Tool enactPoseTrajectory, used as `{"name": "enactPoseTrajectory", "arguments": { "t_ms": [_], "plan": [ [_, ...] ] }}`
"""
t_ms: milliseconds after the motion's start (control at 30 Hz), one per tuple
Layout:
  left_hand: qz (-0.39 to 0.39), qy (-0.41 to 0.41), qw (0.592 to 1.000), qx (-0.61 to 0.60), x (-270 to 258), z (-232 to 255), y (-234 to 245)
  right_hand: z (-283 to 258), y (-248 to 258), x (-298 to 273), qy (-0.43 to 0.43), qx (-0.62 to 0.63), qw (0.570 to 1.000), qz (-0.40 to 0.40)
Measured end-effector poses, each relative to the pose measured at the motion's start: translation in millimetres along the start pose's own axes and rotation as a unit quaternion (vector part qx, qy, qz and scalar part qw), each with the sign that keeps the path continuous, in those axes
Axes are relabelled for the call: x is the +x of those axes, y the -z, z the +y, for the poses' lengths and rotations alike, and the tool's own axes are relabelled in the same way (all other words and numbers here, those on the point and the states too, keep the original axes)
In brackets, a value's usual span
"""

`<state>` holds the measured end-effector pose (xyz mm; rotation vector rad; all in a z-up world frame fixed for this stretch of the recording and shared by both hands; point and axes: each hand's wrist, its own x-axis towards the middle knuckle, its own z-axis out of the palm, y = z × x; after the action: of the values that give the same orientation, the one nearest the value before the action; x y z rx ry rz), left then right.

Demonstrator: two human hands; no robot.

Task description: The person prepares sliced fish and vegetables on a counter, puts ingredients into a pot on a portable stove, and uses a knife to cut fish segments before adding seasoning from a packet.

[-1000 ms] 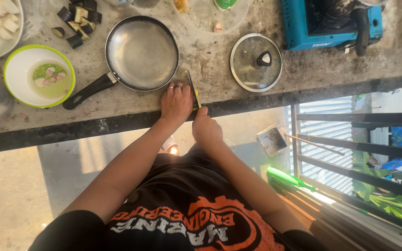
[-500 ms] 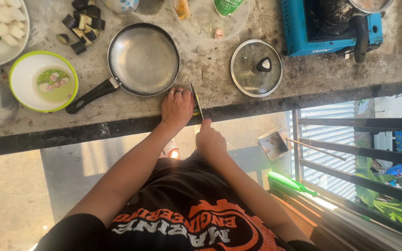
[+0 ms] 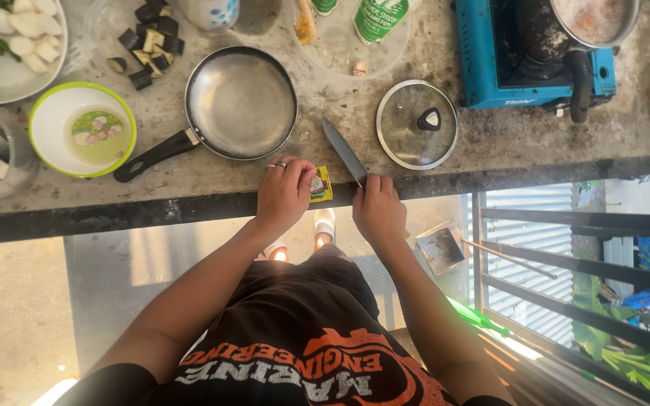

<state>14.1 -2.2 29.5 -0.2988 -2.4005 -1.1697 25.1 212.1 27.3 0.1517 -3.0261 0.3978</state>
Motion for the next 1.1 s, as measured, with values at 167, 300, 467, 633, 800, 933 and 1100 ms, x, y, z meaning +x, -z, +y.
{"name": "enactPoseTrajectory", "arguments": {
  "t_ms": [167,300,467,633,800,933,1100],
  "plan": [
    [-0.016,0.051,0.998,-0.046,5,12,19,8,-15,4,0.053,0.006,0.998,0.027],
    [-0.055,0.091,0.988,-0.116,-2,14,30,7,-15,8,0.060,-0.001,0.998,0.035],
    [-0.066,0.082,0.992,-0.065,-10,17,44,-21,27,13,0.110,0.054,0.986,0.109],
    [-0.089,0.064,0.991,-0.075,-6,34,57,-54,67,17,0.067,0.420,0.898,-0.111],
    [-0.153,0.078,0.977,-0.125,4,47,72,-54,63,17,0.018,0.457,0.872,-0.174],
    [-0.251,0.125,0.937,-0.206,14,42,80,-42,53,16,-0.046,0.565,0.786,-0.246],
    [-0.332,0.097,0.922,-0.177,20,34,79,-42,45,9,-0.048,0.577,0.775,-0.254]
  ]
}}
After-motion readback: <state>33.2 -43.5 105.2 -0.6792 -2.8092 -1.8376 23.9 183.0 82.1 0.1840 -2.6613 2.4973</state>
